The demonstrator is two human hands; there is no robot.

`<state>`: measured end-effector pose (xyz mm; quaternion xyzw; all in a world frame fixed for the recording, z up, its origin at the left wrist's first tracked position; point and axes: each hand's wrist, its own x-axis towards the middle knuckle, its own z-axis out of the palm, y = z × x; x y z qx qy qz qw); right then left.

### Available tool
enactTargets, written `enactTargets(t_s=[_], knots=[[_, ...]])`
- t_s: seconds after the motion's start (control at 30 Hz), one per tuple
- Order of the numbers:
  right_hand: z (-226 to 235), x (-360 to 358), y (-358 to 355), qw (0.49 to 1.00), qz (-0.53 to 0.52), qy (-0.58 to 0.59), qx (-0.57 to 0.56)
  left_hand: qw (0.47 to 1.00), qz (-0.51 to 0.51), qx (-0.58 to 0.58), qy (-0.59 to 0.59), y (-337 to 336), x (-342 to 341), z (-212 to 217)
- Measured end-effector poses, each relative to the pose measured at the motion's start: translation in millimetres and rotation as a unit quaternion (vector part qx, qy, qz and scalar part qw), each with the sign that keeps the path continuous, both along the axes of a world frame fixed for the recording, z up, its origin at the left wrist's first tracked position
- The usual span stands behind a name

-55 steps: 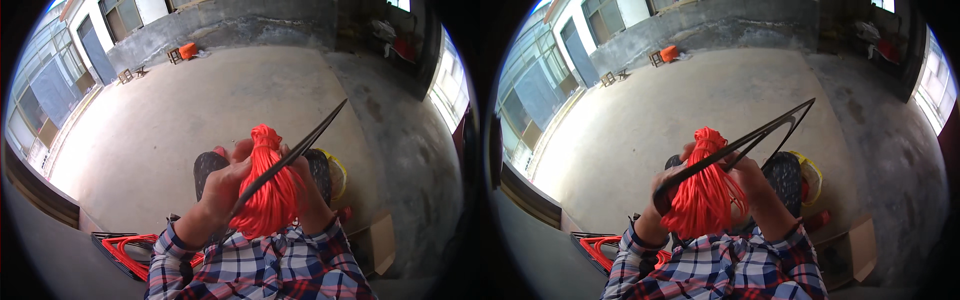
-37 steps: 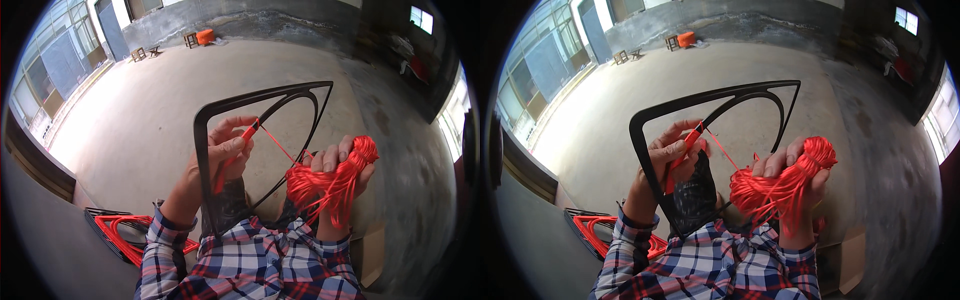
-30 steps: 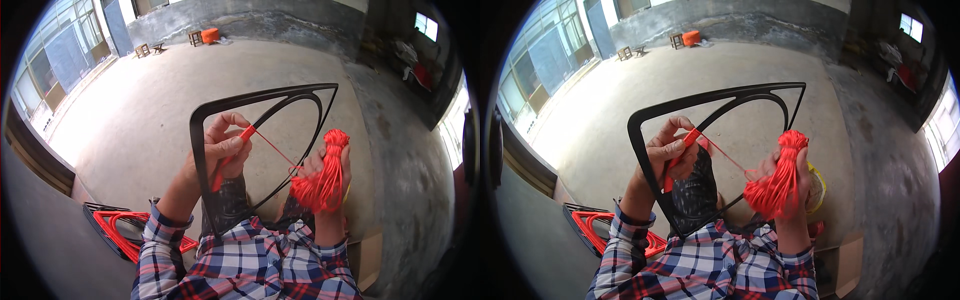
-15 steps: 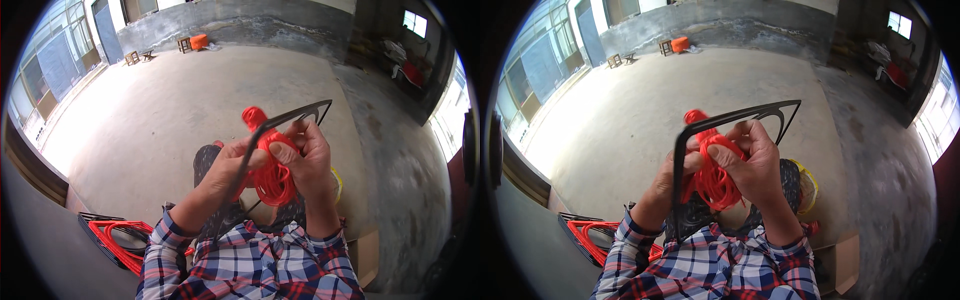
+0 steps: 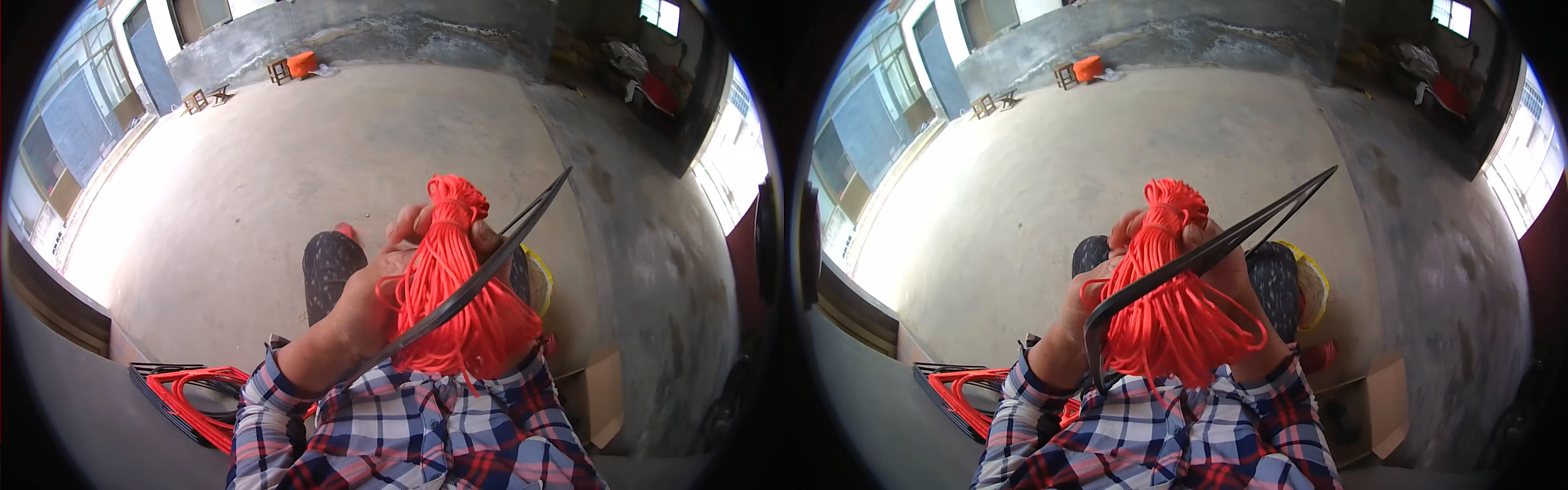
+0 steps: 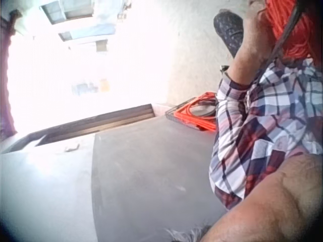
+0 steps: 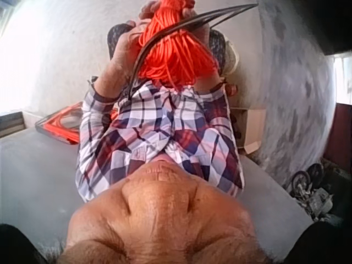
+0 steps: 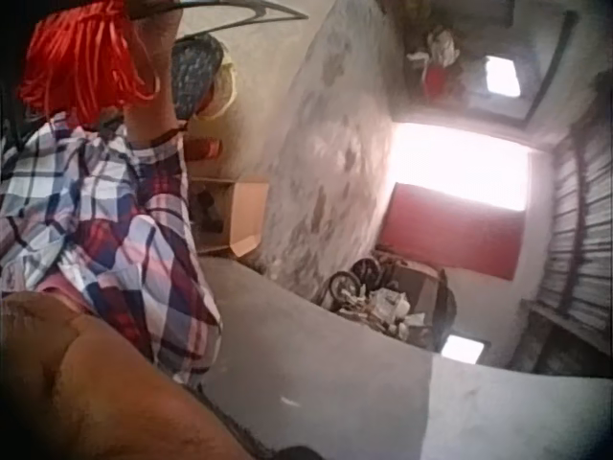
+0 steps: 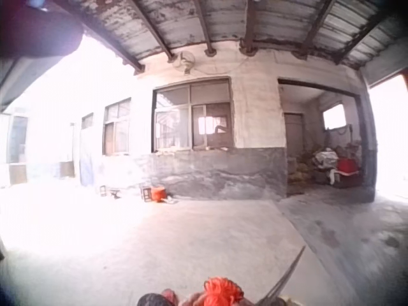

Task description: The person wraps a red cable around a black triangular frame held in their left hand. They repeatedly wind the cable from a bundle held in their right hand around the frame's edges, creating a coiled pattern.

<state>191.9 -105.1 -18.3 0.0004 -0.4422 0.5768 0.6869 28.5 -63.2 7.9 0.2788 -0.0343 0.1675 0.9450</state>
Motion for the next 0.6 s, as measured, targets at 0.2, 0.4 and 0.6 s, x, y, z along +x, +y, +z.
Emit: enactTargets(t_s=[0.2, 0.4, 0.6], knots=[[-20, 23, 11, 0.945, -0.297, 0.072, -0.119, 0.911, 0.121, 0.345, 0.189, 10, -7, 10], [-32, 32, -20, 0.968, -0.133, 0.196, -0.087, 0.958, 0.107, 0.265, 0.035, 27, -7, 6], [-6, 41, -38, 0.988, -0.055, 0.11, 0.09, 0.953, 0.165, 0.237, 0.096, 38, -13, 8]])
